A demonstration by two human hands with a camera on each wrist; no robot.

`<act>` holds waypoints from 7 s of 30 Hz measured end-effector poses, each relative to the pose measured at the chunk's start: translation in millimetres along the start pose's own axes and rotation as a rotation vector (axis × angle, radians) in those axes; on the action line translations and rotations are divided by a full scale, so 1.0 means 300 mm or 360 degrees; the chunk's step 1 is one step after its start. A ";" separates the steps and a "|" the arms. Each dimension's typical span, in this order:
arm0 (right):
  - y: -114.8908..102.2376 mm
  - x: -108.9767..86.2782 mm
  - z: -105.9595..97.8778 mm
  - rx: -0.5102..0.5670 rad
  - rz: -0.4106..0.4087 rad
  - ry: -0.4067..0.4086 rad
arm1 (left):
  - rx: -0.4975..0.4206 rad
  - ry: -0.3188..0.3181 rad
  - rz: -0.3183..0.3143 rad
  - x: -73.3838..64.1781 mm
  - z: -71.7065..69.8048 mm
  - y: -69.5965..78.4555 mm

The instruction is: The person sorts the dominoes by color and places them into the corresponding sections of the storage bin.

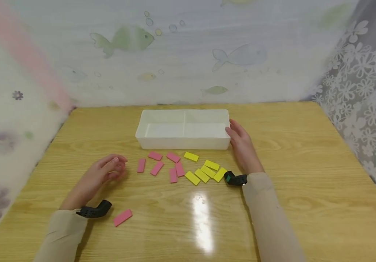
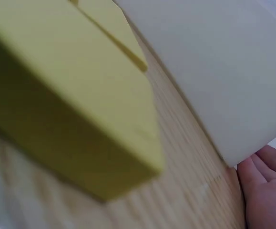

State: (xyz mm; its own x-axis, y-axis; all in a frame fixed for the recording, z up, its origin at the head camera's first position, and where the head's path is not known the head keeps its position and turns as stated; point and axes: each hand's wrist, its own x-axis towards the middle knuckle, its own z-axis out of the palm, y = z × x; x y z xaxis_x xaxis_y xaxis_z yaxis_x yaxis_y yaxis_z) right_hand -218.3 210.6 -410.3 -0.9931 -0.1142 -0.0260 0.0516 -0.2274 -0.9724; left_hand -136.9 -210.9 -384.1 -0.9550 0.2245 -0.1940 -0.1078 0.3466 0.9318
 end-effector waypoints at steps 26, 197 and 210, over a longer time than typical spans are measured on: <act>-0.024 0.017 -0.024 0.0032 0.0038 -0.0214 | 0.1347 -0.0234 -0.0100 -0.088 0.086 0.089; -0.007 0.014 -0.016 -0.0088 0.0031 -0.0135 | -0.0856 0.0632 0.0336 0.271 0.114 -0.002; -0.003 0.014 -0.018 -0.0108 0.0036 -0.0129 | -0.0076 0.0209 0.0138 0.215 0.062 0.034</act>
State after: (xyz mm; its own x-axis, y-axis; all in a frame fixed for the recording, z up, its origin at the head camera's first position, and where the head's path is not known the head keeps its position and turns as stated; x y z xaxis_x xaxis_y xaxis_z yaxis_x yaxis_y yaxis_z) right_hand -223.0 215.5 -410.7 -0.9799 -0.1971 -0.0317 0.0637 -0.1583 -0.9853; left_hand -194.5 -176.0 -392.9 -0.9889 0.1293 -0.0731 -0.0333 0.2869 0.9574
